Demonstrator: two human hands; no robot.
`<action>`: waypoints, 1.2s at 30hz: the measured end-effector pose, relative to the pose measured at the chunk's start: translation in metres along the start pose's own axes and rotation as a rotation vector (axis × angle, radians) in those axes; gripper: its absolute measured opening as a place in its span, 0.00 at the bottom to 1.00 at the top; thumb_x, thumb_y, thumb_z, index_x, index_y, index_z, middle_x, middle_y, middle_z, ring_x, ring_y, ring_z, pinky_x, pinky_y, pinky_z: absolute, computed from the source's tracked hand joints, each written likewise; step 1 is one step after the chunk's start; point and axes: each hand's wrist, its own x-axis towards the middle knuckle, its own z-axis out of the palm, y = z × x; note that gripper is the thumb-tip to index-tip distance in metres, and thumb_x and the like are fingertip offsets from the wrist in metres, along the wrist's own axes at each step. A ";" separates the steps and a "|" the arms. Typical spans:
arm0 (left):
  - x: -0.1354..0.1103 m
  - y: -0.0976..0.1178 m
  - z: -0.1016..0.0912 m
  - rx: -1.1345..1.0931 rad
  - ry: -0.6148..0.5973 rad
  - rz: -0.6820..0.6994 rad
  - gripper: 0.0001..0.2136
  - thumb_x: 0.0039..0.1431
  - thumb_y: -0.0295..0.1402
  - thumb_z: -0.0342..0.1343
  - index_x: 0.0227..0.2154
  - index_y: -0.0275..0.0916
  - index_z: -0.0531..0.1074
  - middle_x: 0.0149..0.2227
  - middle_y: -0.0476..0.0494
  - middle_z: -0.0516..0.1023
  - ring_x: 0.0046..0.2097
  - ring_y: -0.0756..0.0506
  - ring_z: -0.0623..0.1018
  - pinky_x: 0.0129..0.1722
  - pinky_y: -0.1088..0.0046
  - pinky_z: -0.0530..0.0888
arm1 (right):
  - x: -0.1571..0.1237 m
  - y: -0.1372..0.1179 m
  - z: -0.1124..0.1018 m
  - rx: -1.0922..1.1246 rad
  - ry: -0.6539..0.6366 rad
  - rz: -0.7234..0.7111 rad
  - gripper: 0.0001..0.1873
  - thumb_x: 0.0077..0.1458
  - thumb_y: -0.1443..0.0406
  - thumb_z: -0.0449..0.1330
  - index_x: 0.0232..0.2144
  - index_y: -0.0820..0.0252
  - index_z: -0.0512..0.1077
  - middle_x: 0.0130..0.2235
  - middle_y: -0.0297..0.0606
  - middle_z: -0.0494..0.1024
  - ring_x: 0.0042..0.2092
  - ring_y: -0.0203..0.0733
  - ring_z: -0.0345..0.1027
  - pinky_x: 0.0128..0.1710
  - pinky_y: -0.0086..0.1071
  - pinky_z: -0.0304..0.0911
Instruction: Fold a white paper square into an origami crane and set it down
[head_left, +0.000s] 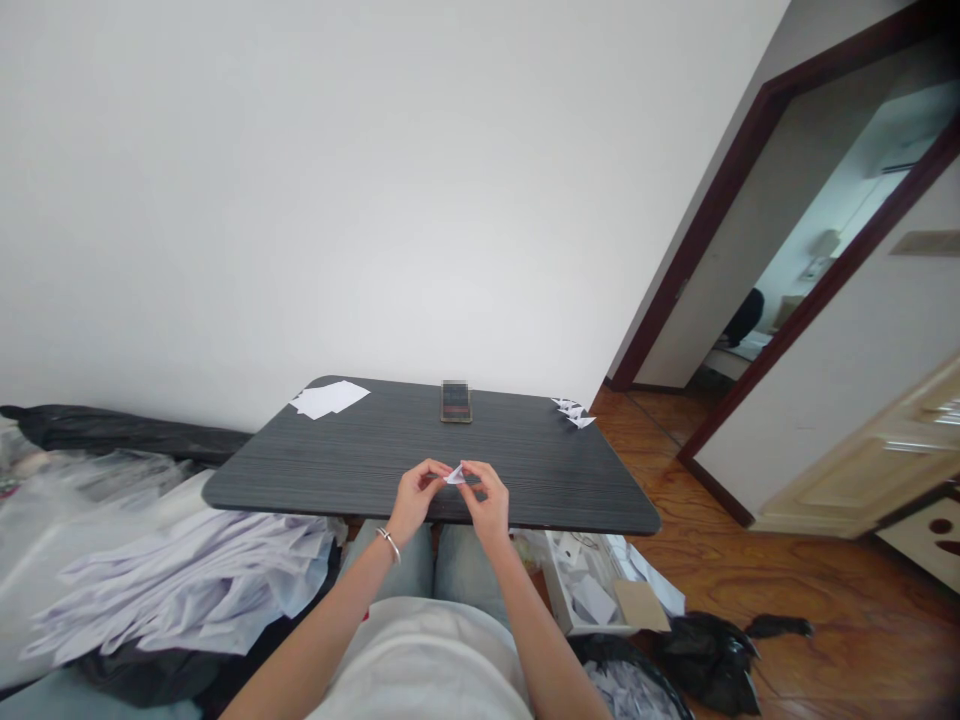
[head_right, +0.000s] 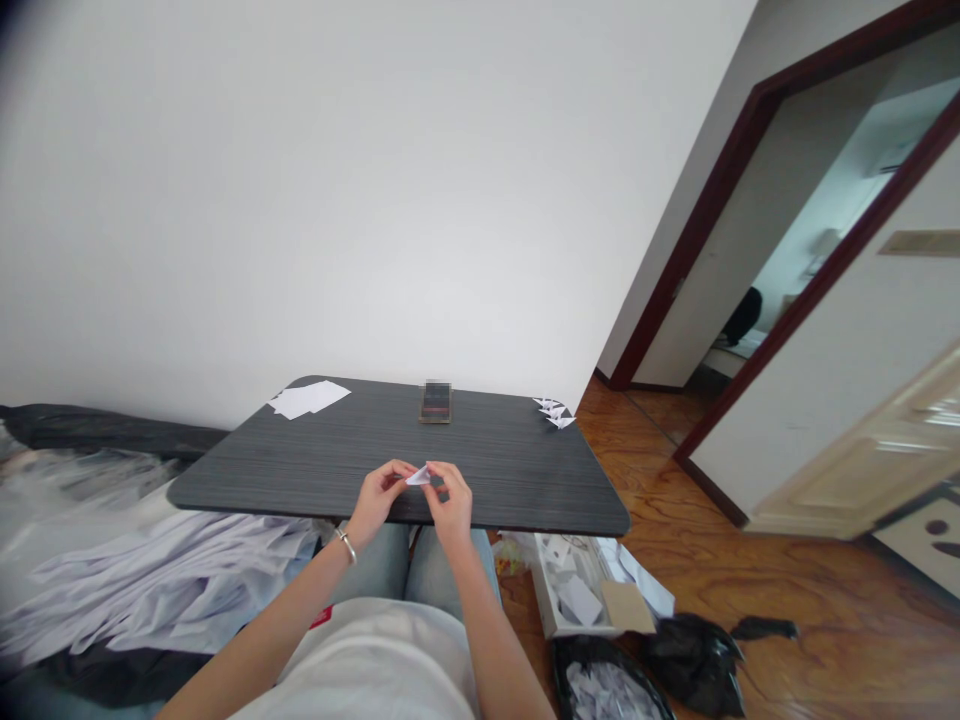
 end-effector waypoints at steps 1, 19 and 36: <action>0.000 0.000 0.000 -0.002 -0.001 0.000 0.04 0.47 0.30 0.56 0.22 0.35 0.70 0.30 0.44 0.75 0.35 0.46 0.73 0.38 0.70 0.67 | 0.000 0.000 0.000 -0.001 0.001 -0.004 0.15 0.48 0.72 0.54 0.39 0.56 0.70 0.40 0.41 0.71 0.41 0.42 0.66 0.28 0.29 0.65; -0.001 0.008 0.003 -0.020 -0.009 -0.008 0.03 0.47 0.28 0.56 0.21 0.35 0.70 0.30 0.44 0.76 0.34 0.47 0.74 0.38 0.70 0.68 | 0.002 -0.006 -0.002 -0.001 0.005 0.013 0.12 0.47 0.72 0.55 0.36 0.57 0.71 0.37 0.39 0.71 0.39 0.40 0.66 0.26 0.27 0.64; -0.001 0.001 0.000 -0.016 0.001 0.003 0.03 0.47 0.29 0.56 0.22 0.35 0.70 0.31 0.43 0.75 0.35 0.46 0.73 0.38 0.69 0.68 | 0.000 -0.006 0.000 -0.050 0.066 -0.008 0.07 0.45 0.70 0.57 0.31 0.58 0.66 0.34 0.37 0.67 0.35 0.38 0.64 0.26 0.27 0.65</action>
